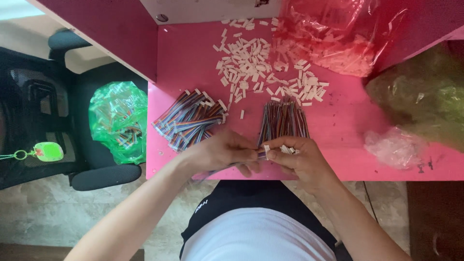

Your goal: Assemble wire harnesses by attaching white plastic connectors to the ends of multi-colored wire bundles.

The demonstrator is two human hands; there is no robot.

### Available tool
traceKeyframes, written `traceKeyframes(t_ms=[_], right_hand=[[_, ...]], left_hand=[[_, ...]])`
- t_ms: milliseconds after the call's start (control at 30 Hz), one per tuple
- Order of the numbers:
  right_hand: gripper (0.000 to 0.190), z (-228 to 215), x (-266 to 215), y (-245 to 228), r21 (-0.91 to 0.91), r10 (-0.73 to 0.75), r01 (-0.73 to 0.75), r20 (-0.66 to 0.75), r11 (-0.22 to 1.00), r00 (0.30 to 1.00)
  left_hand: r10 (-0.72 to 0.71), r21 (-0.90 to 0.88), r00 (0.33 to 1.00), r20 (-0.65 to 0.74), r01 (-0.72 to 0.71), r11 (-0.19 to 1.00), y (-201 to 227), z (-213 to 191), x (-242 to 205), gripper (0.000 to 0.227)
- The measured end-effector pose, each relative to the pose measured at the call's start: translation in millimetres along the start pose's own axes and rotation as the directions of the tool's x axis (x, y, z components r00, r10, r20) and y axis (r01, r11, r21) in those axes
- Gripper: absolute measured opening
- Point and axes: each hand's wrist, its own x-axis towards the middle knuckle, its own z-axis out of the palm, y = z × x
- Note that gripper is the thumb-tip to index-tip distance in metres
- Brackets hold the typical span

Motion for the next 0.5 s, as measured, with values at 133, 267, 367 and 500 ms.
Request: traceKeyframes(t_ms=[133,267,367,500], right_hand=[[0.016,12.6,-1.4,-2.5,-0.171,0.031,-0.042,-0.070,0.984,0.997],[0.014,11.9,-1.9,-3.3,-0.282,-0.183,0.187,0.040,0.941,0.982],[0.014,15.9,-1.3,0.0,-0.235,-0.120,0.120,0.015,0.964,0.993],[0.009,11.5,5.0,17.7,0.199,0.047,-0.044,-0.013,0.979,0.999]], left_hand=[[-0.060,0.145,0.993,-0.104,0.075,0.987,7.7,2.7,-9.4,0.030],[-0.039,0.248,0.992,-0.119,0.068,0.966,13.2,6.6,-4.5,0.029],[-0.057,0.306,0.989,-0.137,0.097,0.947,15.4,7.6,-4.2,0.028],[-0.039,0.379,0.983,-0.178,0.105,0.919,19.5,13.2,-3.7,0.027]])
